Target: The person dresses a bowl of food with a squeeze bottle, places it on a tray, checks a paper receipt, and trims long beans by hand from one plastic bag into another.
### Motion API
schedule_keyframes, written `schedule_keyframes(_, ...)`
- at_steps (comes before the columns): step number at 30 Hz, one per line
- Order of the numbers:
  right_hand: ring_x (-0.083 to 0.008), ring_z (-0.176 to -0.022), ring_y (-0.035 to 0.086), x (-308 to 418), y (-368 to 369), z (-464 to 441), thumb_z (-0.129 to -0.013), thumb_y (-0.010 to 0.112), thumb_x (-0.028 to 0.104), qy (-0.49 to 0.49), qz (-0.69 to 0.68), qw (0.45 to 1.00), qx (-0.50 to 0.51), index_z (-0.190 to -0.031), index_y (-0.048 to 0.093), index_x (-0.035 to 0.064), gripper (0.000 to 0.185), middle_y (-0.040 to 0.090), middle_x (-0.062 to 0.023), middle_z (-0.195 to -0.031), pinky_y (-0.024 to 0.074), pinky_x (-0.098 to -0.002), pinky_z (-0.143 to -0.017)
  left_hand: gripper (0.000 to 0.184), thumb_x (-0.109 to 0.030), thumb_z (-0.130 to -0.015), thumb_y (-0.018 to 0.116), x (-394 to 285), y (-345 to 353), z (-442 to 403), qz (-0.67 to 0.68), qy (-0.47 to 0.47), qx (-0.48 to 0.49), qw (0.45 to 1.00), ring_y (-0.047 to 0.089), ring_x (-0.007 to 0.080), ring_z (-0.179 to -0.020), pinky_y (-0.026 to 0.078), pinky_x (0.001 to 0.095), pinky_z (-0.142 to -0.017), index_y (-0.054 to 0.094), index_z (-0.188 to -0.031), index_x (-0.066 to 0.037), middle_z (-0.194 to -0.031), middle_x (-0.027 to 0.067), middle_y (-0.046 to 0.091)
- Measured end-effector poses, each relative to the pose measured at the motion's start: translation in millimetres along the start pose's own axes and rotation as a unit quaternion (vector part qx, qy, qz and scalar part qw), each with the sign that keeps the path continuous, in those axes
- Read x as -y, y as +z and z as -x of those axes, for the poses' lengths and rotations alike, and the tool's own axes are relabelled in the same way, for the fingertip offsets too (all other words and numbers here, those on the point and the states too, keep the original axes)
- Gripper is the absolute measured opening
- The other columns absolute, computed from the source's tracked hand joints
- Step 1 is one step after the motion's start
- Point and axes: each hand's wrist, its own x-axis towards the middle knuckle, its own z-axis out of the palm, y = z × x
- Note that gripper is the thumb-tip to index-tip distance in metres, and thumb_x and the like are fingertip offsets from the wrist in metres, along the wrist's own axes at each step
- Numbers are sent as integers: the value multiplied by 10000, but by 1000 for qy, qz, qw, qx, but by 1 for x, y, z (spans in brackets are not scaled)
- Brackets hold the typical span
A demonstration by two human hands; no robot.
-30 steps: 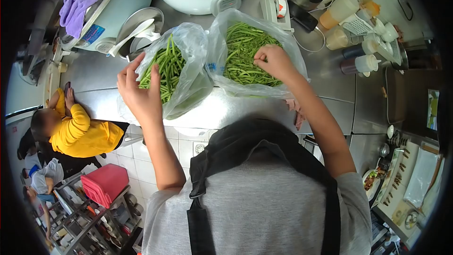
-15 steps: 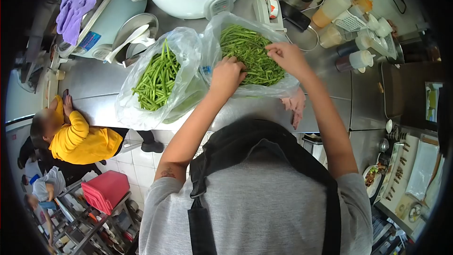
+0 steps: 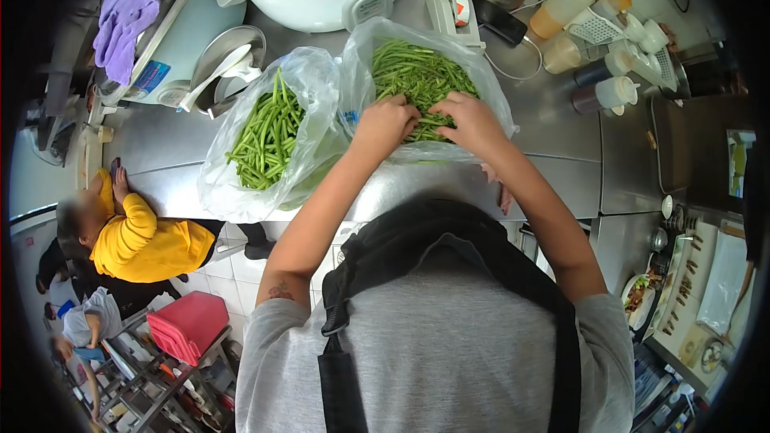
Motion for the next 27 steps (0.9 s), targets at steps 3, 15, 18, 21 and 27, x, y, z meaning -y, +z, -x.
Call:
schedule_keyframes(3,-281,-970,598,1,-5,1,-726,775,186,-4,-7,1000,-24,-999,702,105,293,639,-69,-942,494,-395,-837,108,-162,-829,675,4,-9,-3,8,-1,-51,999,646,297,-826,534,412,-724,712,-917,-111,-859,69,629)
schedule_keyframes(15,-312,-752,651,17,-15,-12,-838,697,196,86,-110,985,-101,-890,673,56,151,681,-116,-790,508,-422,-688,137,-182,-851,668,-8,-34,-19,49,24,-78,995,647,295,-805,532,405,-702,717,-960,-114,-867,64,653)
schedule_keyframes(18,-318,-747,650,10,-19,-13,-847,689,203,50,-54,991,-111,-874,673,49,157,677,-129,-793,503,-429,-676,132,-184,-850,668,-7,-34,-25,36,6,-81,996,644,294,-811,530,401,-706,724,-947,-113,-854,63,651)
schedule_keyframes(21,-290,-708,641,9,-25,-12,-863,679,211,42,-10,993,-111,-856,671,50,161,655,-135,-755,493,-407,-648,129,-177,-846,672,-6,-36,-28,36,23,-101,994,643,295,-807,528,402,-707,725,-937,-102,-835,68,645)
schedule_keyframes(27,-99,-633,517,3,-25,-18,-943,622,250,126,-388,909,-82,-881,653,38,224,566,-20,-689,430,-253,-596,159,-132,-848,691,-3,-30,-28,119,34,-110,986,669,250,-768,533,342,-713,721,-980,-48,-845,94,694)
